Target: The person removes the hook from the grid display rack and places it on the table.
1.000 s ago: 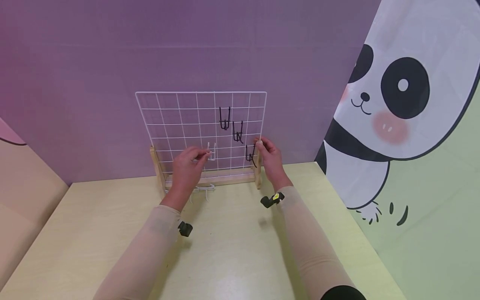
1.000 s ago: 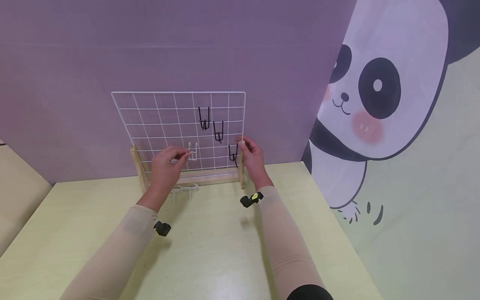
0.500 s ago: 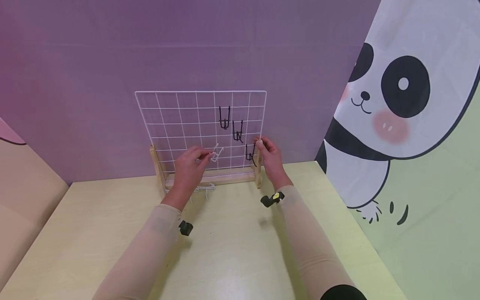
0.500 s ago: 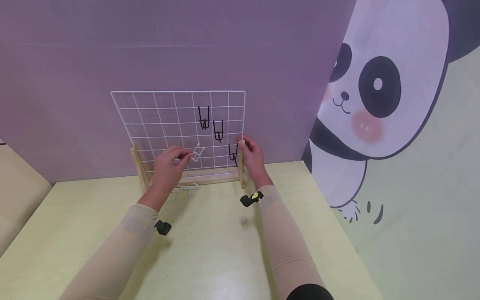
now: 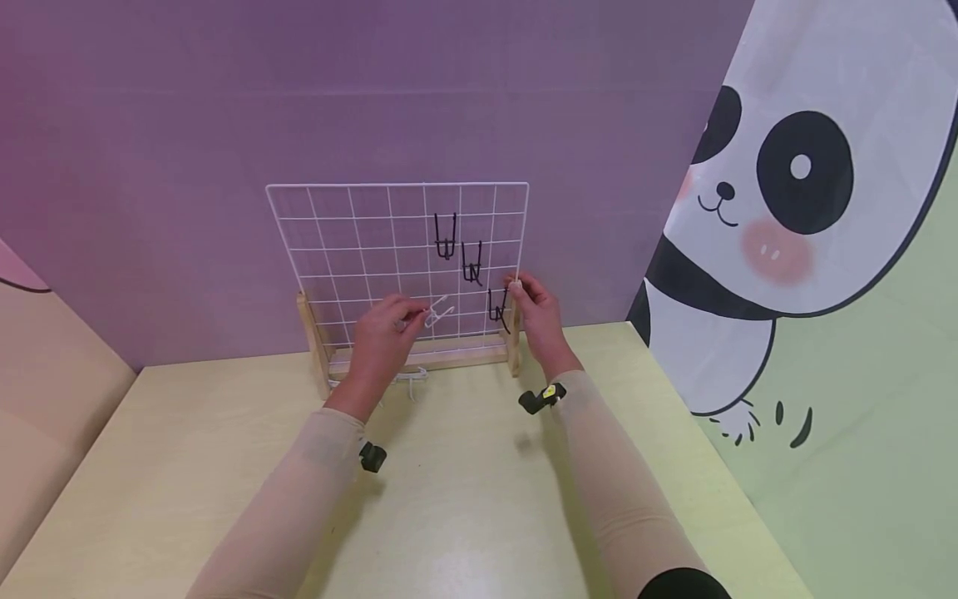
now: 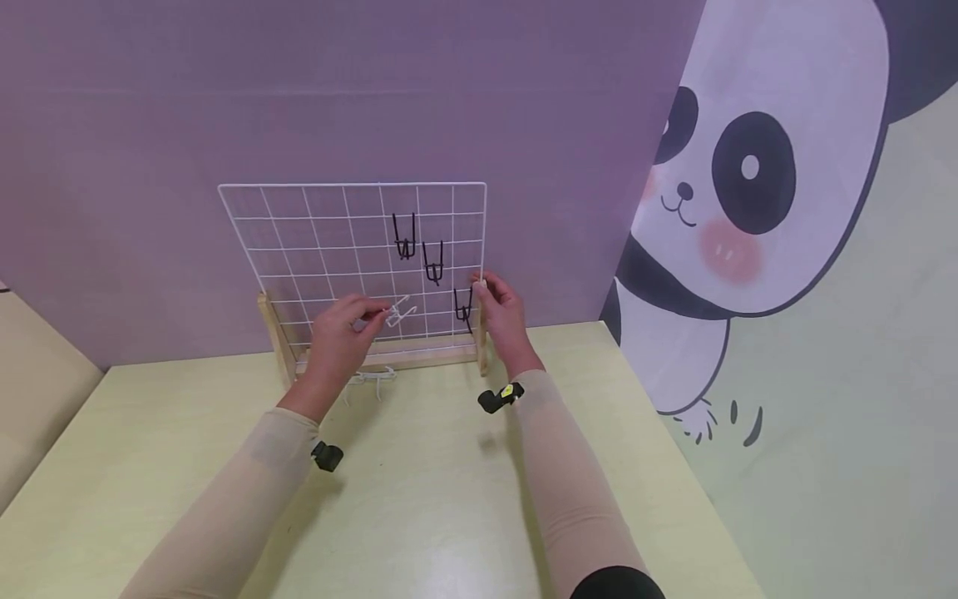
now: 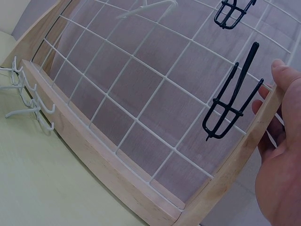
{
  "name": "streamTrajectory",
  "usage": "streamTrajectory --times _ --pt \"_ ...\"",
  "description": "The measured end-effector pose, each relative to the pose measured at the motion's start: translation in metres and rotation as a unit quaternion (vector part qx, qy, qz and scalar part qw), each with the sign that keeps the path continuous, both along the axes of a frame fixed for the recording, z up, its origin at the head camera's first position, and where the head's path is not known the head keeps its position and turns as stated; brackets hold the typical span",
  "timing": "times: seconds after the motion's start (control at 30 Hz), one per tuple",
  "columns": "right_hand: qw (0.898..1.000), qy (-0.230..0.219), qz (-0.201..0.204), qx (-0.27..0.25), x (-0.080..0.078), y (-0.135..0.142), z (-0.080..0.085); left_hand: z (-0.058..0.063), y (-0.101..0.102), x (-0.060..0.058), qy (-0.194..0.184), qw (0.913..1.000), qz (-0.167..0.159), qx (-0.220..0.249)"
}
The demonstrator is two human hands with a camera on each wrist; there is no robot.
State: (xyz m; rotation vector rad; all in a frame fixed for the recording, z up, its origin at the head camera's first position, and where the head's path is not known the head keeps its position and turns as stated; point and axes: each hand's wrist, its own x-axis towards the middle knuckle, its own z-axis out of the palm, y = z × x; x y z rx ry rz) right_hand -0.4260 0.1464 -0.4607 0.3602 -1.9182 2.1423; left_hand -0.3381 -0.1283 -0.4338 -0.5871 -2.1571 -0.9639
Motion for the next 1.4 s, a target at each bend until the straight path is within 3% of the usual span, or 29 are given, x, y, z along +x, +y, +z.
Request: streamTrajectory --times 0.27,0.83,1.4 --pt "1.0 -0.005 0.005 0.005 0.001 0.001 0.0 -0.003 0.002 0.0 -0.004 0.9997 0.0 -0.024" --pt "1.0 -0.003 0.002 0.008 0.003 0.0 0.003 -0.023 0.006 0.002 -0.054 0.9949 -0.002 -0.085" --pt "1.0 -0.004 -0.002 0.0 0.002 -0.001 0.001 -0.048 0.006 -0.003 -0.044 0.9913 -0.034 -0.119"
